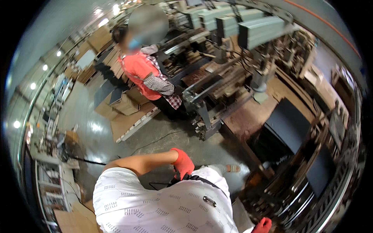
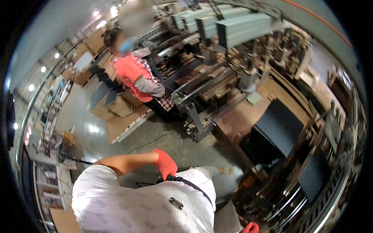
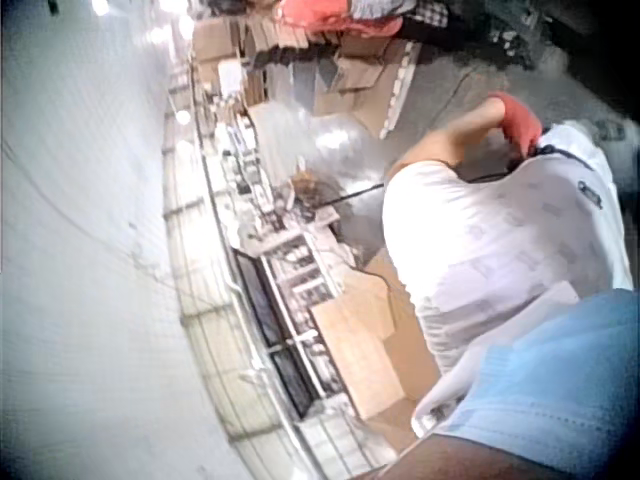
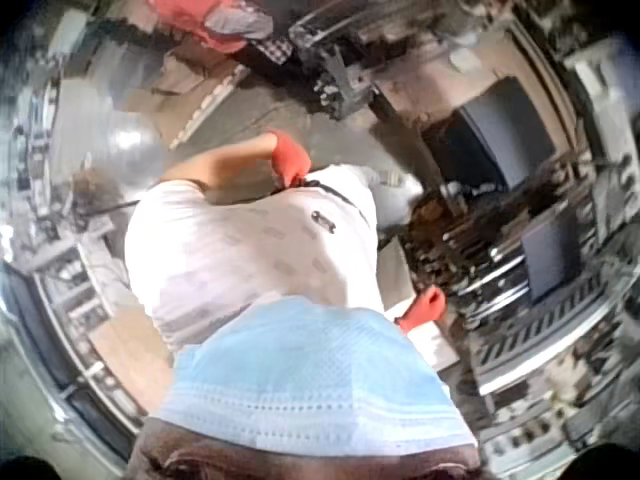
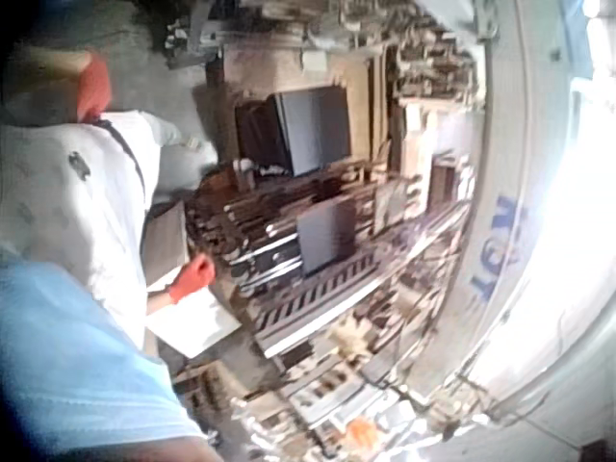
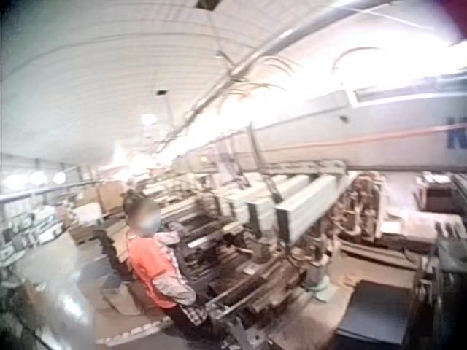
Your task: The person picks up dark rectangular panels from a machine output area and stacks them on a large cardboard base. They repeatedly carry panels, align them, and place them in a growing stack. A coworker is visible nearby operating the machine.
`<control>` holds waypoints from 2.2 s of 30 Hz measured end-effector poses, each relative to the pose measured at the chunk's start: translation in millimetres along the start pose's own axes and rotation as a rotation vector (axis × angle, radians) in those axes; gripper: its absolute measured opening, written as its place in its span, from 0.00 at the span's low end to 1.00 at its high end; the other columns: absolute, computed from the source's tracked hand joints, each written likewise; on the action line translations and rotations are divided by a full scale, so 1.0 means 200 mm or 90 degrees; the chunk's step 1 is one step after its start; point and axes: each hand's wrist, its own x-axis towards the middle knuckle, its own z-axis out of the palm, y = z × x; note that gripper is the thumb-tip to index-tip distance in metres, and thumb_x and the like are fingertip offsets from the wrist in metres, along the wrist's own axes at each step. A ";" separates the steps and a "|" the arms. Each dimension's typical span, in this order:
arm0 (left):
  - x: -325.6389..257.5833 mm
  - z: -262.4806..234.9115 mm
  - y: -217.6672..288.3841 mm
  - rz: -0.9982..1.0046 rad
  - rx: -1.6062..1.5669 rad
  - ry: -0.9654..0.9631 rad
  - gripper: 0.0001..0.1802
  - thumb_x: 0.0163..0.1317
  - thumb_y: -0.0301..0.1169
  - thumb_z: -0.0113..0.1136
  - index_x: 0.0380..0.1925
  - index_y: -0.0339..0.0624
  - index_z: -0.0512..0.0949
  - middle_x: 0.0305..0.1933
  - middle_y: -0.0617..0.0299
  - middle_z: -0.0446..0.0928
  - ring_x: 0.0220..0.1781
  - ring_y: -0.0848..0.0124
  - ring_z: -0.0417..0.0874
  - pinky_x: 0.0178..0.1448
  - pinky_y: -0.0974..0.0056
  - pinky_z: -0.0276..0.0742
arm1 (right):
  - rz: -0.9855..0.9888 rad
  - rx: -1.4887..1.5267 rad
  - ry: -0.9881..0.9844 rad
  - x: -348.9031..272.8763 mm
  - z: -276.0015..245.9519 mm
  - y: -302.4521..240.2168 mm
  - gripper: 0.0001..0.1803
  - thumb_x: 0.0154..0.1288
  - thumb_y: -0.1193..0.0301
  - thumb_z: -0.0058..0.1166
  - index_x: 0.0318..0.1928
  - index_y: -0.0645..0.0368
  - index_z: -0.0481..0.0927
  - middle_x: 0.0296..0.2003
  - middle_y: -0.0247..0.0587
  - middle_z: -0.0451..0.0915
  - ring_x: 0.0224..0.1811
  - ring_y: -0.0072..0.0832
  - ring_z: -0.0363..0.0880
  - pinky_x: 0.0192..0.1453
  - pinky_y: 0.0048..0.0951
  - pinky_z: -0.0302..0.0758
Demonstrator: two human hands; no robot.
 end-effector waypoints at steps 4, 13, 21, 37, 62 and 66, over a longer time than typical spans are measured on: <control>-0.04 0.07 -0.09 0.094 -0.096 0.193 0.18 0.51 0.41 0.68 0.38 0.44 0.81 0.40 0.59 0.83 0.40 0.64 0.84 0.40 0.56 0.77 | -0.103 -0.258 0.010 0.19 0.01 0.30 0.18 0.66 0.59 0.56 0.32 0.64 0.83 0.30 0.57 0.82 0.34 0.52 0.80 0.39 0.48 0.76; 0.15 -0.28 -0.03 0.109 -0.010 0.641 0.27 0.57 0.45 0.61 0.56 0.49 0.76 0.52 0.56 0.82 0.54 0.51 0.81 0.57 0.48 0.77 | -0.149 -0.261 -0.010 0.49 0.36 0.16 0.18 0.66 0.59 0.56 0.32 0.64 0.82 0.30 0.56 0.81 0.34 0.52 0.79 0.38 0.47 0.75; 0.55 -0.77 0.18 0.239 0.187 0.554 0.28 0.61 0.49 0.60 0.56 0.48 0.75 0.51 0.51 0.81 0.53 0.47 0.82 0.54 0.46 0.78 | -0.157 -0.254 -0.001 0.57 0.52 0.08 0.17 0.66 0.60 0.56 0.31 0.64 0.82 0.29 0.56 0.81 0.33 0.51 0.79 0.37 0.47 0.74; 1.24 -1.86 0.52 0.070 -0.148 0.919 0.41 0.62 0.56 0.58 0.71 0.48 0.62 0.76 0.39 0.54 0.68 0.40 0.63 0.65 0.38 0.61 | -0.187 -0.250 0.000 0.77 0.68 0.01 0.17 0.67 0.61 0.55 0.30 0.64 0.80 0.29 0.54 0.80 0.32 0.50 0.78 0.36 0.47 0.73; 1.33 -1.90 0.52 -0.065 -0.258 1.121 0.37 0.61 0.57 0.60 0.64 0.50 0.65 0.51 0.44 0.74 0.51 0.45 0.80 0.49 0.46 0.79 | -0.136 -0.203 0.007 0.82 0.68 0.13 0.16 0.67 0.64 0.54 0.28 0.64 0.78 0.28 0.52 0.79 0.31 0.49 0.77 0.34 0.46 0.71; 1.35 -1.94 0.40 -0.053 -0.293 1.052 0.46 0.59 0.61 0.61 0.67 0.44 0.59 0.52 0.39 0.77 0.50 0.43 0.82 0.51 0.45 0.79 | -0.126 -0.196 0.009 0.81 0.66 0.16 0.16 0.67 0.64 0.54 0.28 0.64 0.77 0.27 0.51 0.78 0.30 0.48 0.77 0.33 0.46 0.70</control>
